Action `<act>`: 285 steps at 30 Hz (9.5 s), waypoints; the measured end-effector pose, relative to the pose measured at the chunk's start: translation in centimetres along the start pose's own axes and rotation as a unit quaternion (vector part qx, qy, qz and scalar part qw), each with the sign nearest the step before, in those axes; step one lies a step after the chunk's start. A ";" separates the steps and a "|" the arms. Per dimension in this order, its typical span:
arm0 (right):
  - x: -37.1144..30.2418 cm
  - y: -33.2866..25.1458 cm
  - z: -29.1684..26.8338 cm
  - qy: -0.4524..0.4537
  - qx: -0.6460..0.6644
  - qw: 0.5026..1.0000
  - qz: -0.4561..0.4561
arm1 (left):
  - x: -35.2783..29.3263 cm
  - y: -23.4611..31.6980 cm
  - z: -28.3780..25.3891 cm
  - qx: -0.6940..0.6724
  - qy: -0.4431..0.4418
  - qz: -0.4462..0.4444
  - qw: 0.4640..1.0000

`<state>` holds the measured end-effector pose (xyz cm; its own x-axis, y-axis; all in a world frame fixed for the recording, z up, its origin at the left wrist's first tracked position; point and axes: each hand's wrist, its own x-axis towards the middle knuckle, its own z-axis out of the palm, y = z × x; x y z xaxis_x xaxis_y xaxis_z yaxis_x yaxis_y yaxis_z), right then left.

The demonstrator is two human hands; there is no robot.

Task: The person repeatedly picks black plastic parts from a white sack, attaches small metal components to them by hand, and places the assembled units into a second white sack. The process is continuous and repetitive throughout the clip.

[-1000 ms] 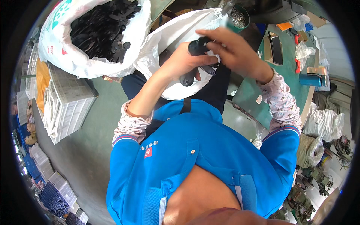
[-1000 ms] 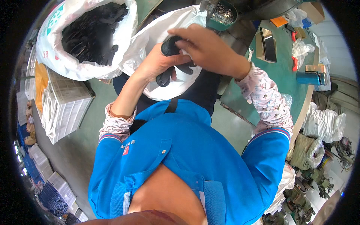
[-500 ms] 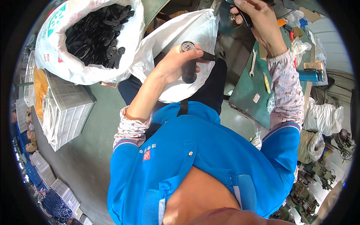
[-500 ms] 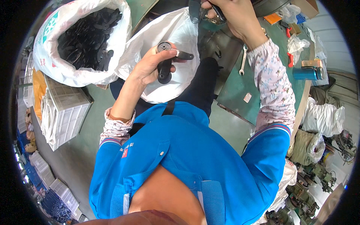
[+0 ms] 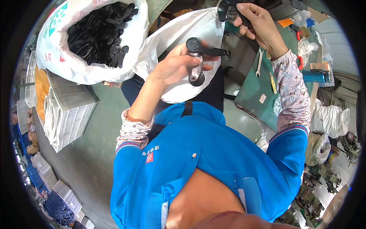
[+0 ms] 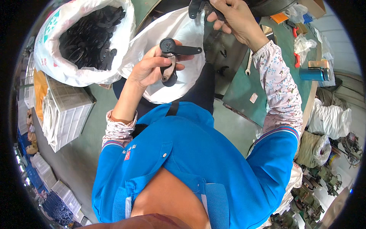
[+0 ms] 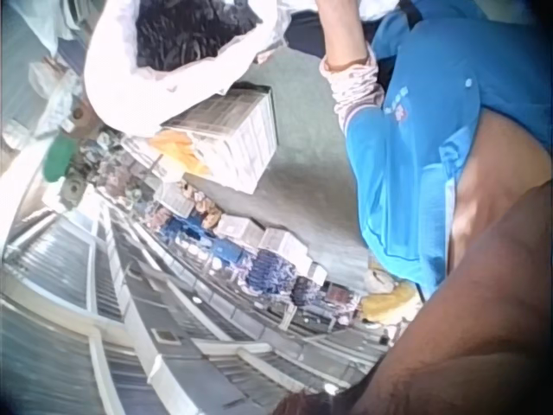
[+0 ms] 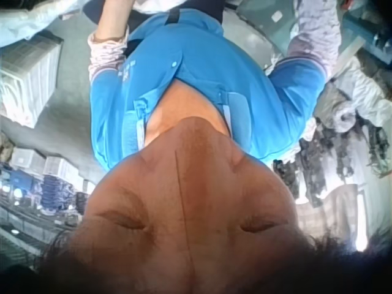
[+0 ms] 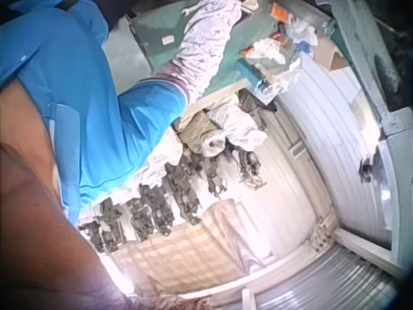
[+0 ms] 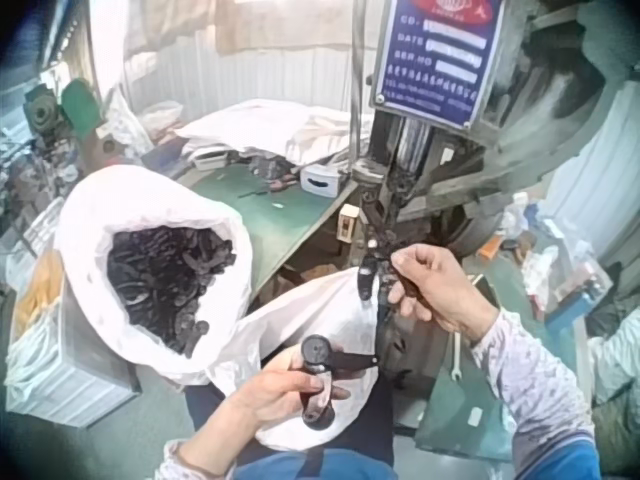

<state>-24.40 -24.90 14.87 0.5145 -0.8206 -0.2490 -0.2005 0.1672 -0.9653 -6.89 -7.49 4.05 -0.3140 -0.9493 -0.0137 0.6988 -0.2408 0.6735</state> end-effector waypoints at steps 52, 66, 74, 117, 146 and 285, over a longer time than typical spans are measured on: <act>-7.4 9.1 3.0 -0.156 0.028 0.984 -0.084 | 1.7 -2.7 2.6 0.148 0.229 0.125 0.954; -0.2 -1.5 0.8 0.027 0.020 0.989 -0.142 | 1.6 -2.6 1.1 -0.022 0.156 0.078 0.984; 1.6 -1.8 1.2 0.053 0.020 0.991 -0.120 | 1.5 -2.1 0.7 -0.049 0.174 0.155 0.971; -3.7 7.0 3.5 -0.102 -0.226 0.908 -0.338 | 2.0 -2.7 1.8 0.076 0.158 0.219 0.960; 0.2 3.9 -2.3 -0.028 0.012 0.995 -0.094 | 0.2 -2.4 -0.7 0.024 0.258 0.135 0.956; -25.1 30.4 -25.3 0.195 0.670 0.701 -0.147 | -14.5 10.9 -17.4 0.850 0.452 -0.027 0.269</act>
<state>-64.50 -12.98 -6.23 0.0508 -0.9705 -0.2356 0.9641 0.1092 -0.2420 16.45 0.11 -1.24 0.5269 -0.8004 0.2859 -0.8364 -0.5481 0.0071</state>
